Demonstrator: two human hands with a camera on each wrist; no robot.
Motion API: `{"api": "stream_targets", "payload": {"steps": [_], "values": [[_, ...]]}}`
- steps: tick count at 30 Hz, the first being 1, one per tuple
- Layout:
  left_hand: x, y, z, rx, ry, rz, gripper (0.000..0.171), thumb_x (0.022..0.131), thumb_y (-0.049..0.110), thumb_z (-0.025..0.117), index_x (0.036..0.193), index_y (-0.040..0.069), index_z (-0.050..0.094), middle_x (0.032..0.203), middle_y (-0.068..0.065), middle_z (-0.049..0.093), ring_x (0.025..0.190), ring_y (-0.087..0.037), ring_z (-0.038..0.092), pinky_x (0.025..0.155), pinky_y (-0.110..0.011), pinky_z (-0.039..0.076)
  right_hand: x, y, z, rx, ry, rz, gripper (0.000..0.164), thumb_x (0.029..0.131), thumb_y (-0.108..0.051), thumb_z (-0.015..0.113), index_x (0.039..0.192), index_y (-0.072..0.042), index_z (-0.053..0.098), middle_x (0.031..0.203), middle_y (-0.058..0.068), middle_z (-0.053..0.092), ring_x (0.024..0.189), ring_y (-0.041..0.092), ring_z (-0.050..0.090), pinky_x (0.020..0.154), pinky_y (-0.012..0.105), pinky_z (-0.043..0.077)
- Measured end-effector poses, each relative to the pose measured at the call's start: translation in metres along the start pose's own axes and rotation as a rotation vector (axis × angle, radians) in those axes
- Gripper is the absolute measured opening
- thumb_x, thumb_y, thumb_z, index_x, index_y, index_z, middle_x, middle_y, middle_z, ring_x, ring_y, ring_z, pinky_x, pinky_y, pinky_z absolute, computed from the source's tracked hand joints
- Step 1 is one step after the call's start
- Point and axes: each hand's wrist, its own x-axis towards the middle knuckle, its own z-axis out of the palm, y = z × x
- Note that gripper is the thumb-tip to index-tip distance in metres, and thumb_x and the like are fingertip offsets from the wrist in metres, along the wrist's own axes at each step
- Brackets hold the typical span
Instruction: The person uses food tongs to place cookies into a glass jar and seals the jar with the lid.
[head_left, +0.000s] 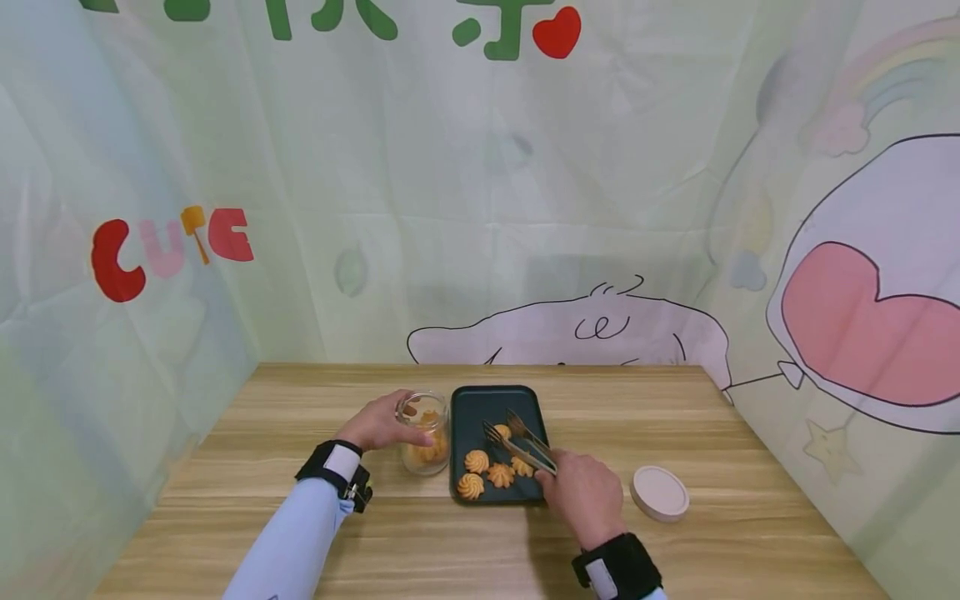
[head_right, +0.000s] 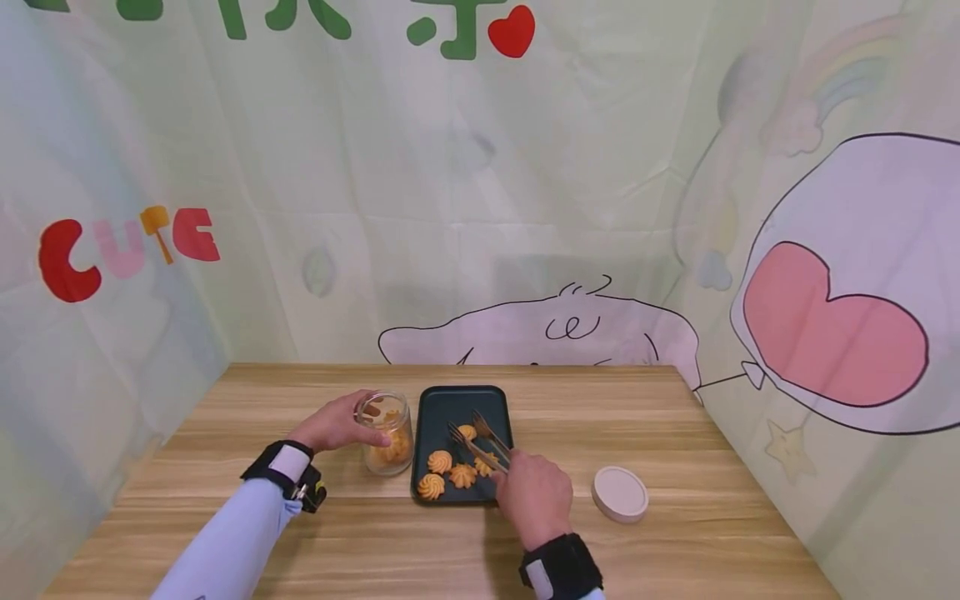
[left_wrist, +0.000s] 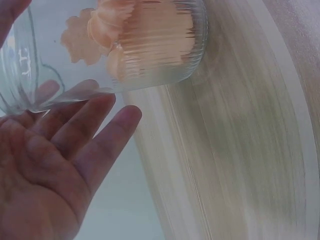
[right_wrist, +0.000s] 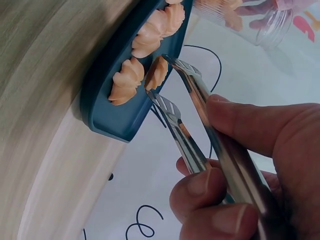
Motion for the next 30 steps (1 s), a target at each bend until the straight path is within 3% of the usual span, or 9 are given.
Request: {"api": "stream_targets", "payload": {"steps": [6,13,30], "values": [[-0.0006,-0.001,-0.0004,0.004,0.002,0.0,0.091,0.07,0.035,0.088,0.145,0.01,0.044,0.13,-0.014,0.062,0.117,-0.03,0.06,0.099,-0.049,0.049,0.0004,0.0001,0.0004,0.003,0.015,-0.015,0.038,0.086,-0.036,0.074,0.113,-0.011,0.073,0.081,0.009,0.071,0.062,0.019,0.057,0.047,0.034,0.04],[-0.0012,-0.0004,-0.0009,-0.009,-0.002,-0.001,0.09,0.07,0.034,0.089,0.145,0.009,0.044,0.131,-0.014,0.062,0.118,-0.031,0.059,0.099,-0.049,0.049,0.0013,0.0002,0.0004,-0.001,-0.023,-0.011,0.035,0.085,-0.035,0.074,0.11,-0.011,0.073,0.071,0.004,0.062,0.06,0.018,0.051,0.047,0.033,0.036],[-0.0011,-0.0001,-0.0012,-0.015,0.004,0.0,0.088,0.07,0.035,0.089,0.143,0.009,0.047,0.129,-0.015,0.062,0.117,-0.03,0.059,0.1,-0.048,0.049,0.0073,-0.002,-0.0018,-0.028,-0.009,-0.019,0.033,0.086,-0.035,0.073,0.11,-0.012,0.074,0.072,0.005,0.065,0.061,0.019,0.054,0.048,0.034,0.037]]}}
